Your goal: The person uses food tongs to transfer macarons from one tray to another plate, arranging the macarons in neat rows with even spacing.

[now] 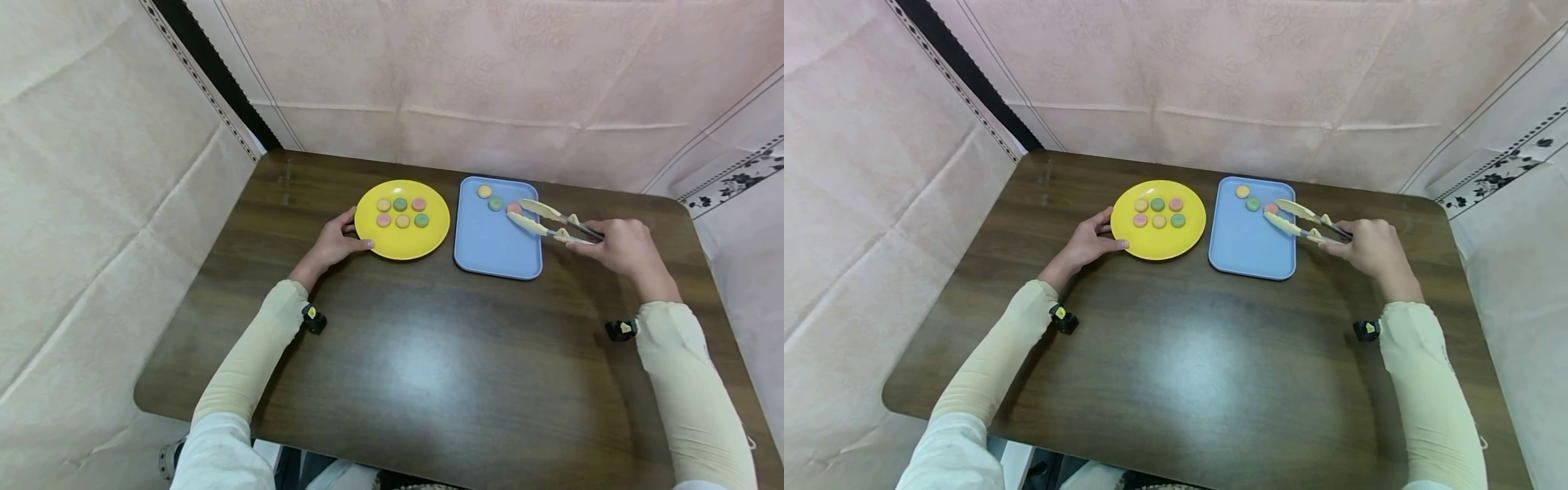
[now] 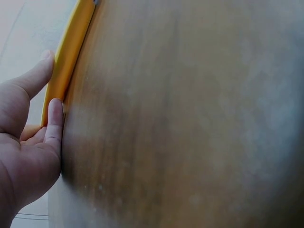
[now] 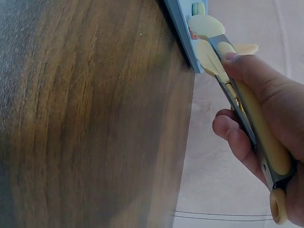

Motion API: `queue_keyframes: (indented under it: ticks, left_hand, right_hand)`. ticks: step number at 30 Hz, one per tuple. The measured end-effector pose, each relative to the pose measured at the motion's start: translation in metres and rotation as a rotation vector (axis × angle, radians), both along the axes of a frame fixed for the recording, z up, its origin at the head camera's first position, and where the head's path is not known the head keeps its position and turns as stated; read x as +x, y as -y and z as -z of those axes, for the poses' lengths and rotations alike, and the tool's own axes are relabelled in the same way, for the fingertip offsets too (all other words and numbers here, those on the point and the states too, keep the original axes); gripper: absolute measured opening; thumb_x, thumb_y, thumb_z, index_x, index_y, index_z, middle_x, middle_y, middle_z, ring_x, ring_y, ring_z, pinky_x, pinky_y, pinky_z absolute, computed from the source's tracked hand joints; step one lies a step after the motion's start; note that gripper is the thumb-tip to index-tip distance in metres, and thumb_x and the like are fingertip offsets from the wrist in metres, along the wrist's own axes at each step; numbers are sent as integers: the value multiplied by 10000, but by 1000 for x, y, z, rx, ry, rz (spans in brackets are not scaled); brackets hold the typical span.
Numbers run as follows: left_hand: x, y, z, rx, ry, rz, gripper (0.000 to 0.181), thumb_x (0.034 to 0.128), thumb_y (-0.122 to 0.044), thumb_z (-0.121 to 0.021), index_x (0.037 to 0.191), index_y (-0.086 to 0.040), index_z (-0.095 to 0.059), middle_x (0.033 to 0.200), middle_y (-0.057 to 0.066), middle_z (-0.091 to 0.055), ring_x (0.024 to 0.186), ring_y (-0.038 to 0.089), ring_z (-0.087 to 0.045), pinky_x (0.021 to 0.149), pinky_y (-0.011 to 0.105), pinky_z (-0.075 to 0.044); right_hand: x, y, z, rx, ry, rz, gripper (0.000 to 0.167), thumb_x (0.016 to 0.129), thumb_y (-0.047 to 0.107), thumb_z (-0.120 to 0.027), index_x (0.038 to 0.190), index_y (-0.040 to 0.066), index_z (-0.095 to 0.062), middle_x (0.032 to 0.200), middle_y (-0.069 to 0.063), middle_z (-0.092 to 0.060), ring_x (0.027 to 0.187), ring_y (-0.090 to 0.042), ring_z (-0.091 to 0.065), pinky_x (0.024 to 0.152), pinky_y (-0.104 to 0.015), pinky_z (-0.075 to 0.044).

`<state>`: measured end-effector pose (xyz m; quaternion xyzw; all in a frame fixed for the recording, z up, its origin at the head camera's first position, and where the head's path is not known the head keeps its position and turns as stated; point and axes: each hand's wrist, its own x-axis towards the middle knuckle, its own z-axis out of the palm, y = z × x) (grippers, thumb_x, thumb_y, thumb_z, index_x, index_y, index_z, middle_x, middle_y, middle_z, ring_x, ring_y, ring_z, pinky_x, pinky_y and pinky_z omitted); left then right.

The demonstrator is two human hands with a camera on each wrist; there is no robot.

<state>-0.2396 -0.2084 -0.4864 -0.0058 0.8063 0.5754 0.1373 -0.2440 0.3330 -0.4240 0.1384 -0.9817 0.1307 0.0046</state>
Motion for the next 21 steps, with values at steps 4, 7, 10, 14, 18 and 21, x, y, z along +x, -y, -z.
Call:
queue_keyframes:
  ticks: [4, 7, 10, 14, 18, 21]
  left_hand:
    - [6, -4, -16, -14, -5, 15, 968, 893, -112, -810, 1624, -16, -183, 1599, 166, -381, 1385, 305, -461, 1080, 421, -464]
    - [9, -6, -23, -14, -13, 24, 953, 900, -104, -799, 1619, -1, -184, 1599, 184, -377, 1388, 323, -456, 1079, 404, -465]
    - [9, -7, -24, -18, -17, 27, 954, 898, -104, -800, 1618, 4, -185, 1601, 191, -372, 1392, 333, -452, 1081, 406, -465]
    - [0, -2, -3, -2, -30, 17, 996, 876, -179, -837, 1633, -72, -198, 1592, 139, -400, 1376, 287, -476, 1025, 378, -507]
    - [-4, 4, 14, 24, -42, 6, 1013, 858, -221, -856, 1638, -124, -217, 1548, 123, -447, 1336, 265, -516, 959, 336, -546]
    - [-3, 5, 15, 28, -48, -4, 1009, 856, -208, -858, 1636, -115, -225, 1526, 134, -464, 1314, 273, -537, 955, 337, -552]
  right_hand:
    - [-1, 0, -1, 9, 9, -1, 624, 910, 450, -767, 1250, -67, -689, 1015, -293, -716, 745, -329, -534, 666, -499, -434]
    - [-2, 0, -2, 19, 14, -4, 632, 920, 459, -754, 1257, -70, -683, 1017, -298, -712, 746, -331, -530, 658, -498, -432]
    - [-1, -2, -2, 23, 19, -9, 639, 929, 470, -739, 1257, -75, -679, 1017, -303, -709, 743, -332, -531, 662, -517, -435]
    - [0, -2, -2, 11, -5, -15, 607, 922, 445, -753, 1242, -68, -693, 1026, -307, -712, 752, -353, -573, 690, -551, -455]
    - [2, 2, -2, -11, -45, -24, 570, 908, 405, -775, 1231, -60, -704, 1032, -310, -714, 790, -400, -628, 713, -579, -472]
    - [3, 8, -6, -31, -78, -33, 561, 900, 393, -787, 1231, -53, -709, 1023, -299, -721, 781, -392, -636, 706, -574, -478]
